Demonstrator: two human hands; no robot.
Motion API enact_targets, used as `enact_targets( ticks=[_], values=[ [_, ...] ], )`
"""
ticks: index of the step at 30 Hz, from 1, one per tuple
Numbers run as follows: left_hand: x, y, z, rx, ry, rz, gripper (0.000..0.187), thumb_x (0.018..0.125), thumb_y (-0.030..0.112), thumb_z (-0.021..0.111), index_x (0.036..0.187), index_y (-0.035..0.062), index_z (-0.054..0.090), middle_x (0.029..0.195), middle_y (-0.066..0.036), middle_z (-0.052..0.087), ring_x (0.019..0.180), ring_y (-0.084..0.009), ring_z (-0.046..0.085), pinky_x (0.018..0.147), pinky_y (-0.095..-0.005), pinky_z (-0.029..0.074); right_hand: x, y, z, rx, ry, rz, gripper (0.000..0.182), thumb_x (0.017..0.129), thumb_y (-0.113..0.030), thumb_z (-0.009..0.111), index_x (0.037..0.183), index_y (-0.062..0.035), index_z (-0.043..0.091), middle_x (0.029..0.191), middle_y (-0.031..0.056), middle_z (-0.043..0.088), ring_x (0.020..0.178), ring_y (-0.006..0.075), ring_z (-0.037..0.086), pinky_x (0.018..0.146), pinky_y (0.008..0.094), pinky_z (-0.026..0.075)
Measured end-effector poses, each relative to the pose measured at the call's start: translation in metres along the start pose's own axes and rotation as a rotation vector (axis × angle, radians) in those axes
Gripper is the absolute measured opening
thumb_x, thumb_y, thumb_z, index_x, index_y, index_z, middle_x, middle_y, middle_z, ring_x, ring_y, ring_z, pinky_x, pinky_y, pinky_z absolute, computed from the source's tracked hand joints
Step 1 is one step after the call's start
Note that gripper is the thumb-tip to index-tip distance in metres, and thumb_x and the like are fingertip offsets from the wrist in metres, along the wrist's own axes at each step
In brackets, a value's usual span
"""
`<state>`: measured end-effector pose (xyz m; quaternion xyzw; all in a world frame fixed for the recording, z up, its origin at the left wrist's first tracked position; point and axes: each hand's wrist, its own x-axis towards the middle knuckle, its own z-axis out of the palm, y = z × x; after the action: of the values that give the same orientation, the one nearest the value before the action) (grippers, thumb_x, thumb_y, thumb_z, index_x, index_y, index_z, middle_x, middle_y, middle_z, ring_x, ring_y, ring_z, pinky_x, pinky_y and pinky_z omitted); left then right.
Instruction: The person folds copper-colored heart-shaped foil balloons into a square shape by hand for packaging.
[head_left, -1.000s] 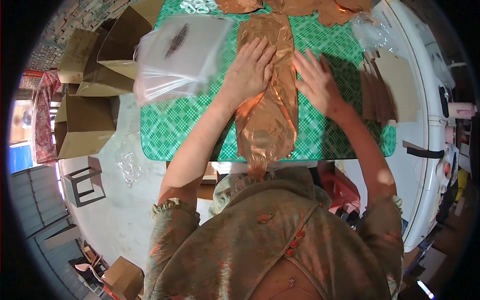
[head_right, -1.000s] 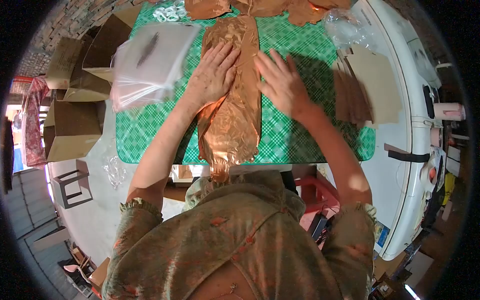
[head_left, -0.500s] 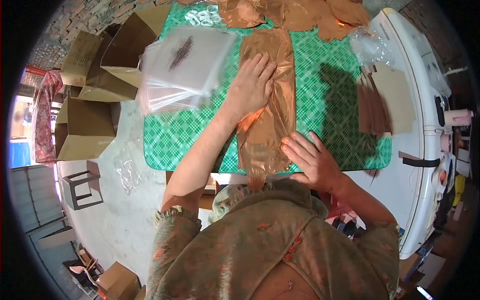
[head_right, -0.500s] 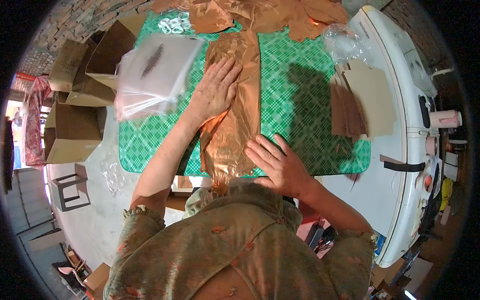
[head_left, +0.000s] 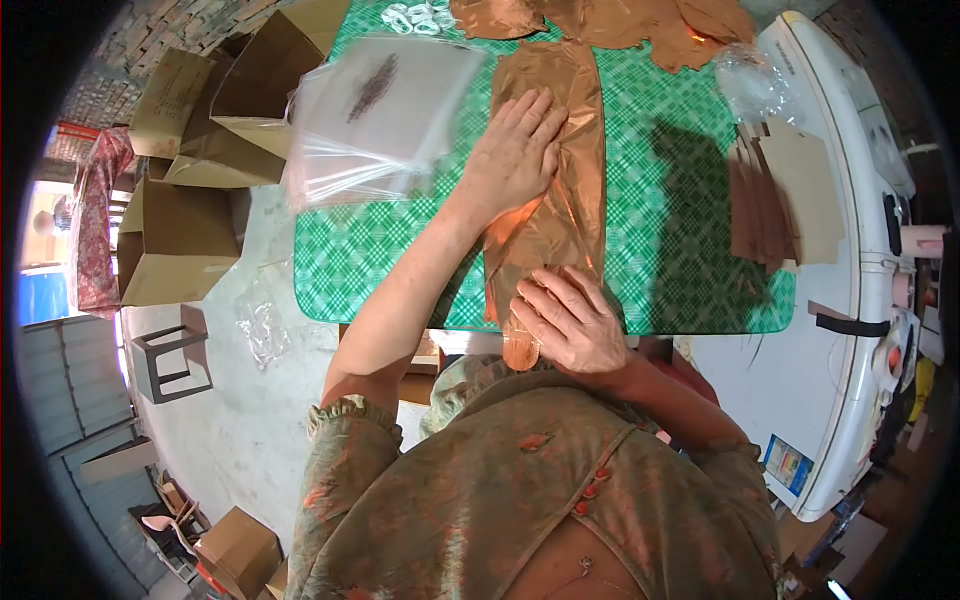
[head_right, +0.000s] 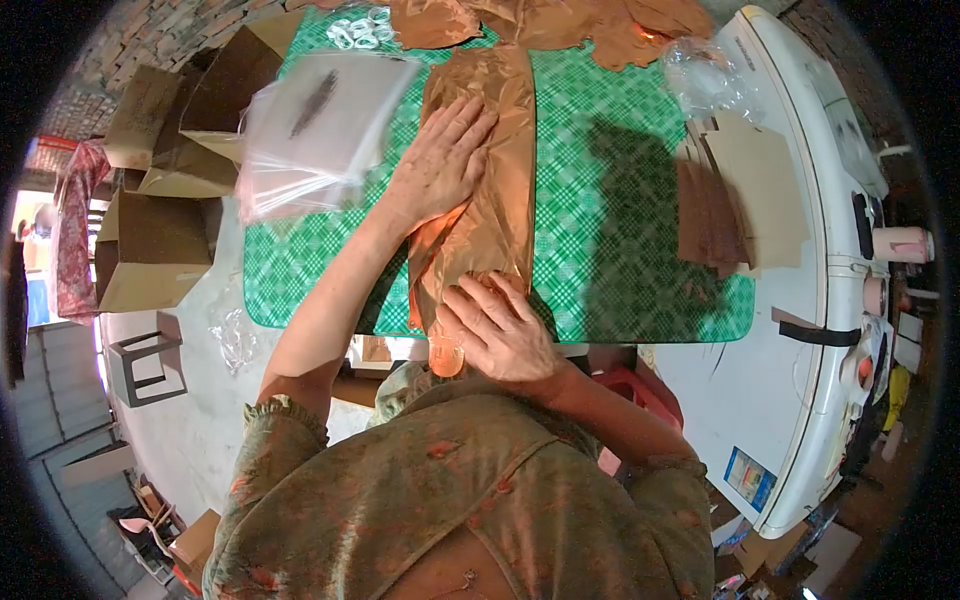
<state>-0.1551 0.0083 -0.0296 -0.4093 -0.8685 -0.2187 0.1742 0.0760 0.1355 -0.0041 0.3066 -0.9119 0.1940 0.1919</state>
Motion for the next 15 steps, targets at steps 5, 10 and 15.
enact_targets(
  ticks=[5,10,15],
  values=[
    [0.001,-0.001,0.000,0.008,0.002,0.012,0.051,0.106,0.026,0.055,0.153,0.0043,0.055,0.161,-0.022,0.049,0.151,-0.0396,0.043,0.128,-0.0520,0.033,0.001,0.003,-0.003,-0.025,0.052,-0.013,0.031,0.088,-0.016,0.069,0.116,-0.0035,0.073,0.133,0.0106,0.068,0.130,0.0302,0.061,0.112,0.0541,0.049],
    [0.000,-0.002,0.002,0.006,0.001,0.014,0.051,0.107,0.026,0.054,0.153,0.0049,0.054,0.160,-0.022,0.049,0.151,-0.0398,0.043,0.128,-0.0531,0.032,-0.002,0.008,-0.004,-0.055,0.100,-0.034,0.025,0.087,-0.016,0.070,0.110,-0.0053,0.073,0.131,0.0089,0.069,0.126,0.0277,0.062,0.100,0.0489,0.051],
    [0.000,-0.001,0.001,0.009,-0.002,0.013,0.052,0.107,0.026,0.054,0.154,0.0051,0.054,0.161,-0.022,0.049,0.151,-0.0401,0.043,0.128,-0.0536,0.032,0.010,0.006,-0.024,-0.069,0.102,0.069,0.024,0.084,-0.014,0.074,0.107,-0.0084,0.072,0.134,0.0091,0.067,0.125,0.0306,0.060,0.092,0.0467,0.050]
  ],
)
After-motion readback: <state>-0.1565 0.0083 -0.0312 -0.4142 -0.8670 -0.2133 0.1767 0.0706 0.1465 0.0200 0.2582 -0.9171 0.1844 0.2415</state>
